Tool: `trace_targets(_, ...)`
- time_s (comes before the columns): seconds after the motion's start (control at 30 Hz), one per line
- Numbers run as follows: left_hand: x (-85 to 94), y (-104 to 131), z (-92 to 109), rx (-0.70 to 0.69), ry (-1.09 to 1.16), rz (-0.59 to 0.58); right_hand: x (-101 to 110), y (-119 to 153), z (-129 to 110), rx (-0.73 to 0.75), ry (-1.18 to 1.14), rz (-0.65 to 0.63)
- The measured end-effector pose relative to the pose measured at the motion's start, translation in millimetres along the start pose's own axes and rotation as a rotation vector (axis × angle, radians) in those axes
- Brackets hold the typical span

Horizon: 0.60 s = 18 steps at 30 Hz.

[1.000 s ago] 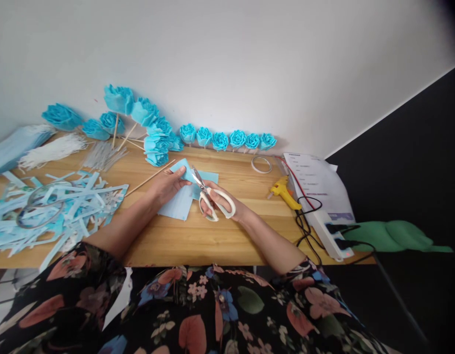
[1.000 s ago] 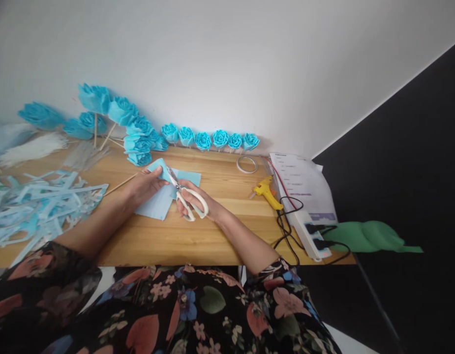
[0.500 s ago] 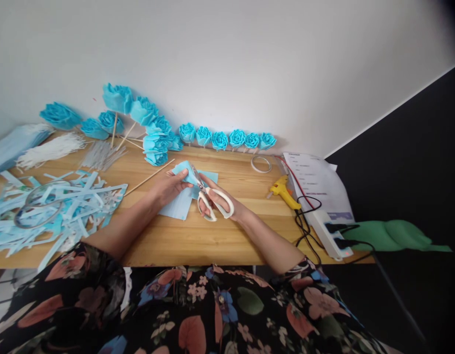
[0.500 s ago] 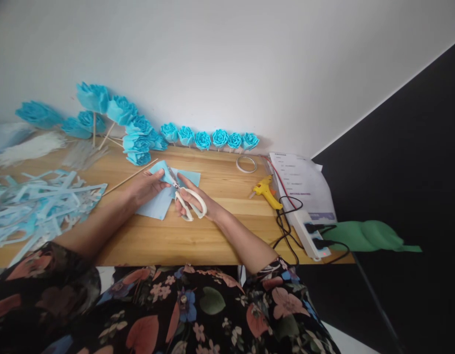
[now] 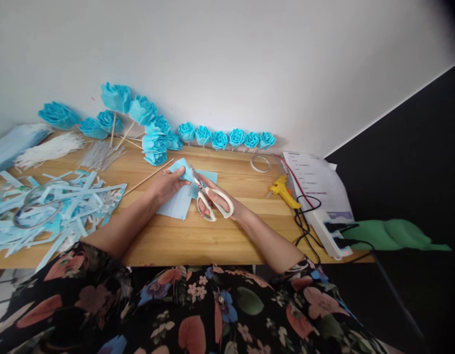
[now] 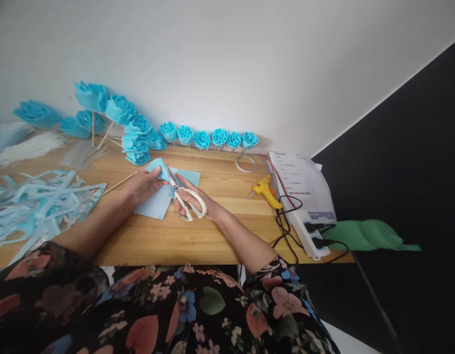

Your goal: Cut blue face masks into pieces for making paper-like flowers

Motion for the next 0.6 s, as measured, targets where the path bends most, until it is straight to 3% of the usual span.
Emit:
trace_targets(0.2, -4.8, 2, -10, 0.065, -0.049, -0.086, 5, 0, 4, 0.072, -0.059, -0.024)
trace_targets(0.6, 0.3, 0, -14, 0.056, -0.017, -0.037, 7, -5, 10, 0.165, -0.145, 0.009)
Point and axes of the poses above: each hand's wrist, its own y-axis away from the middle knuckle, its own x-axis out of the back of the hand, z = x × y, the point moved 7 cm from there along -y, towards the middle knuckle, and after that the axes turned 9 degrees about -z, right-handed, at the moved point
